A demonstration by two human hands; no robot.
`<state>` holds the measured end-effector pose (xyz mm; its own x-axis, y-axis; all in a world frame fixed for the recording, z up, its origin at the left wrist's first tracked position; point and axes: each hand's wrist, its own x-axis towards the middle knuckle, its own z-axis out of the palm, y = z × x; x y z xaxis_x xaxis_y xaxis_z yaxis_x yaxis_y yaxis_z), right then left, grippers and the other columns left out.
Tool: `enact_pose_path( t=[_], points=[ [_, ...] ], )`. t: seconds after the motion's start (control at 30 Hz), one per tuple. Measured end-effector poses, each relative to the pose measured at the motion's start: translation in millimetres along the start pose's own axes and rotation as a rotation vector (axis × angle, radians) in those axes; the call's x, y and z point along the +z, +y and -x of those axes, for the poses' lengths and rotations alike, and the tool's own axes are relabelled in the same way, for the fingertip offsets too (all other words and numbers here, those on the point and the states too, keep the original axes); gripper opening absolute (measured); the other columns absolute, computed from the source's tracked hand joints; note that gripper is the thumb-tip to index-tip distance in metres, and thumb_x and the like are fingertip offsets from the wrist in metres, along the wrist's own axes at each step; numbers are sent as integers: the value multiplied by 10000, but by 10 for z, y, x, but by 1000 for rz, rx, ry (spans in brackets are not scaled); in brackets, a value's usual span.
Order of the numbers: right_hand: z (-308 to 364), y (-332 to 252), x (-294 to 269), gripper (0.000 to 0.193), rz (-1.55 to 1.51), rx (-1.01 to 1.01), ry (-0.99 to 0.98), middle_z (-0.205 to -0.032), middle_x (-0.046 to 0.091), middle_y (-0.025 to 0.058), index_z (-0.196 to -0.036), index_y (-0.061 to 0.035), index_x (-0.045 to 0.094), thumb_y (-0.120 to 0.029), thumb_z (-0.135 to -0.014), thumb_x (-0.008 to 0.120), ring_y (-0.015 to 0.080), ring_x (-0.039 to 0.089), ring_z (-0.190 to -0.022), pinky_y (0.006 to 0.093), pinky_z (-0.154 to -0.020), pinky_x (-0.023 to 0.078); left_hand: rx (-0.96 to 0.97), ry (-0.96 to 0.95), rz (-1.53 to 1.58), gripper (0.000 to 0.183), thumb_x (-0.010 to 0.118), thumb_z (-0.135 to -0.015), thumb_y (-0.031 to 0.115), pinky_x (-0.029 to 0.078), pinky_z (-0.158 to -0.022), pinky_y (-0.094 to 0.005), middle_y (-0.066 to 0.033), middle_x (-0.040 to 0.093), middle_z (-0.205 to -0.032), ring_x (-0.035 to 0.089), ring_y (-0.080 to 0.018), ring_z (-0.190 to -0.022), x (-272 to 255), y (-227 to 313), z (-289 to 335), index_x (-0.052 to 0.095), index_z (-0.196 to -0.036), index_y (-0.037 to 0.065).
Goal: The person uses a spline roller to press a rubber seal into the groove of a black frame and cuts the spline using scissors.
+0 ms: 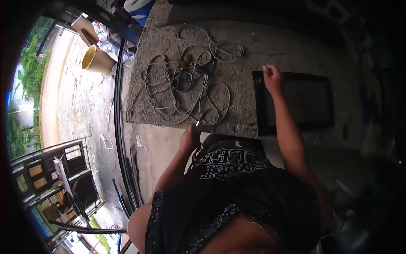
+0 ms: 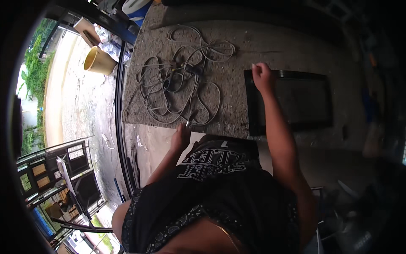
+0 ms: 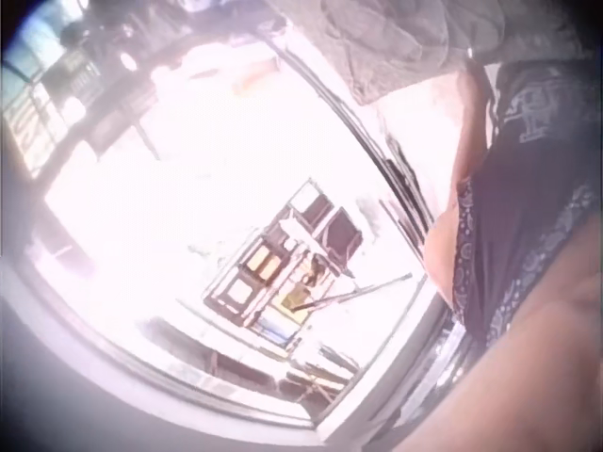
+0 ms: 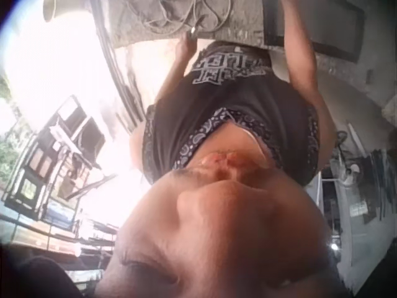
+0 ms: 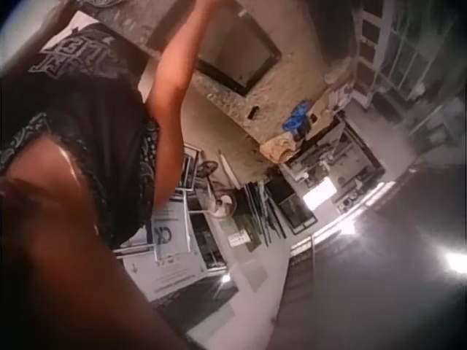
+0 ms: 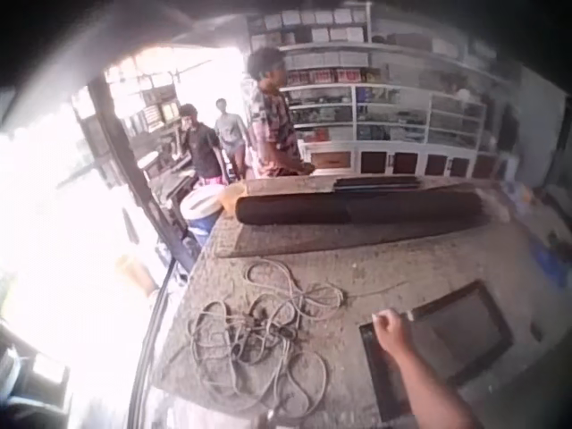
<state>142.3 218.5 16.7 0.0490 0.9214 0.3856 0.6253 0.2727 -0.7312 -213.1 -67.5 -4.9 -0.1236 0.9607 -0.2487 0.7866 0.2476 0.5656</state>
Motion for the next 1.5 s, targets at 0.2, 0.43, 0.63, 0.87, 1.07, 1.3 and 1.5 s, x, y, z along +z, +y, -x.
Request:
enact_pose_path(
  t=[0.2,0.43,0.63,0.87,1.07,1.3,1.5],
  points=[
    [-328,-392,959,185,97,7,-221,-825,659,113,-904,-70,654,-250,-872,685,281,665,-820,404,-720,527,-93,113,112,290,608,-925,231,489,-678,-551,-250,648,-945,623,-480,-837,60,-111,319,503,-1145,73],
    [-811,-279,1222,349,243,-108,-61,-1075,606,129,-1048,-64,619,-18,-732,761,294,641,-950,397,-863,524,-141,168,121,287,644,-907,248,493,-674,-547,-243,659,-941,629,-474,-838,-35,-140,199,541,-1124,90],
    [-714,-1286,1134,444,-1156,554,-299,-1190,522,100,-1126,-98,512,71,-772,719,194,562,-1152,322,-903,508,-50,315,160,294,632,-926,196,494,-647,-483,-225,651,-849,650,-419,-777,-67,4,-29,531,-1153,38],
    [-388,-2045,412,488,-1385,462,-425,-1388,351,116,-1136,-122,484,137,-770,676,240,552,-1183,319,-915,513,-24,336,318,227,629,-938,161,485,-628,-389,-176,627,-783,627,-300,-679,-69,172,-233,554,-1093,13],
    [-240,-2233,178,487,-1387,348,-414,-1477,292,144,-1137,-123,477,147,-771,652,231,552,-1183,329,-937,515,1,299,307,222,630,-939,166,485,-630,-390,-176,626,-782,631,-299,-691,-75,230,-265,550,-1075,9],
    [-85,-2256,79,504,-1237,191,-377,-1520,259,170,-1176,-123,477,146,-785,647,225,551,-1191,329,-967,504,35,255,328,234,625,-938,162,488,-646,-412,-188,636,-804,632,-342,-703,-84,250,-171,558,-1093,0],
    [51,-2149,139,435,-1269,227,-343,-1453,363,140,-1202,-106,493,98,-850,648,241,558,-1203,330,-961,508,58,256,362,240,616,-943,176,485,-670,-451,-225,631,-837,633,-399,-767,-6,245,-41,558,-1092,-3]
  ],
)
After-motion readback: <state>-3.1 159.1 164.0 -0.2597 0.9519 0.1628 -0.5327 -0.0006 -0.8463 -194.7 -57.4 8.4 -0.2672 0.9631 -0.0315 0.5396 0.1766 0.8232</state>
